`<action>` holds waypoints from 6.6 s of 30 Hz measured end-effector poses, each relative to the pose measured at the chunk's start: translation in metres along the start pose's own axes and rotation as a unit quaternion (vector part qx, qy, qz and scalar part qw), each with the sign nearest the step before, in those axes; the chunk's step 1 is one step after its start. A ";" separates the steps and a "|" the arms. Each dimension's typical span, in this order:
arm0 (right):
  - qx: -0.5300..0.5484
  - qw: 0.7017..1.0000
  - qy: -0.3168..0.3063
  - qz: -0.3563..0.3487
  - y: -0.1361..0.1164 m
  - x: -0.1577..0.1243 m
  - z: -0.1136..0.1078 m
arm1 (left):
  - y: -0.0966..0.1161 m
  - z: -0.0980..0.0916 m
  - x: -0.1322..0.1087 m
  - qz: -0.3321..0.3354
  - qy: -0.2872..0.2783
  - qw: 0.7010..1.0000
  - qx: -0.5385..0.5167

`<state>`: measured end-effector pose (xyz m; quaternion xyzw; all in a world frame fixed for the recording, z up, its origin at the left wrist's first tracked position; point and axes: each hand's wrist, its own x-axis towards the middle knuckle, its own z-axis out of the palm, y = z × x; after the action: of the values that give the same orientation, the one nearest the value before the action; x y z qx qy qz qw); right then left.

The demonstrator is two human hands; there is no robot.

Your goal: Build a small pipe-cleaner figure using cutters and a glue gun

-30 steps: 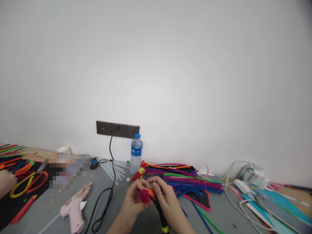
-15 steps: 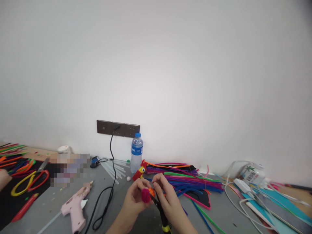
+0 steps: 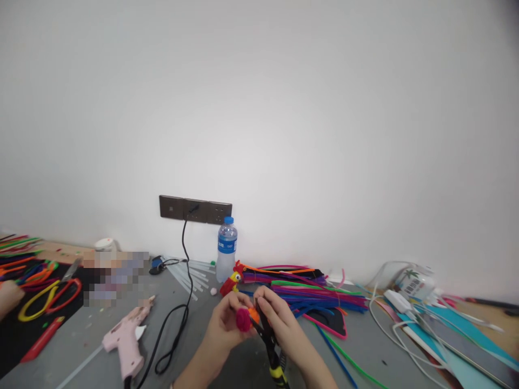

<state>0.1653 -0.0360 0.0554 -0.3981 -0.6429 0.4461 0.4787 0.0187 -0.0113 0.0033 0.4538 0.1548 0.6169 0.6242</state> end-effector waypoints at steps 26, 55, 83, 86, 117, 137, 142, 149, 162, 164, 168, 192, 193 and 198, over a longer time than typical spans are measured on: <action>0.205 0.971 -0.092 0.087 0.008 0.007 -0.015 | 0.022 0.025 -0.006 -0.032 0.067 0.997 -0.014; 0.162 0.981 -0.043 0.094 0.008 0.005 -0.011 | 0.024 0.016 -0.003 -0.052 0.024 0.998 0.006; 0.110 0.989 -0.035 0.091 0.001 0.006 -0.008 | 0.024 0.024 -0.006 -0.048 0.049 0.998 -0.005; 0.124 0.987 -0.022 0.098 0.001 0.006 -0.008 | 0.025 0.024 -0.006 -0.048 0.048 0.998 -0.002; 0.173 0.974 -0.075 0.127 0.007 0.005 -0.011 | 0.009 0.015 -0.005 -0.007 0.009 1.000 -0.014; 0.154 0.978 -0.077 0.114 0.006 0.004 -0.011 | 0.001 0.006 -0.002 0.035 -0.030 0.999 0.012; 0.150 0.980 -0.067 0.109 0.004 0.005 -0.011 | 0.000 0.004 -0.003 0.036 -0.002 0.999 0.033; 0.153 0.980 -0.064 0.110 0.005 0.004 -0.011 | -0.002 0.001 -0.003 0.037 -0.015 0.998 0.047; 0.147 0.980 -0.072 0.114 0.001 0.002 -0.011 | 0.000 0.000 -0.003 0.051 -0.039 0.997 0.047; 0.148 0.980 -0.070 0.115 0.000 0.002 -0.011 | 0.004 0.001 -0.003 0.040 -0.042 0.996 0.060; 0.135 0.985 -0.052 0.098 0.000 0.002 -0.011 | 0.011 0.003 -0.002 0.029 -0.045 0.996 0.077; 0.122 0.982 -0.090 0.117 0.001 0.002 -0.013 | 0.005 -0.001 -0.007 0.042 -0.072 0.991 0.107; 0.122 0.981 -0.092 0.119 0.002 0.002 -0.013 | 0.005 -0.001 -0.007 0.039 -0.073 0.991 0.107; 0.143 0.980 -0.086 0.108 0.002 0.001 -0.013 | 0.006 -0.001 -0.006 0.038 -0.075 0.992 0.099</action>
<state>0.1780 -0.0316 0.0554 -0.3533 -0.5645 0.6147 0.4227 0.0126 -0.0176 0.0049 0.5638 0.1511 0.5861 0.5620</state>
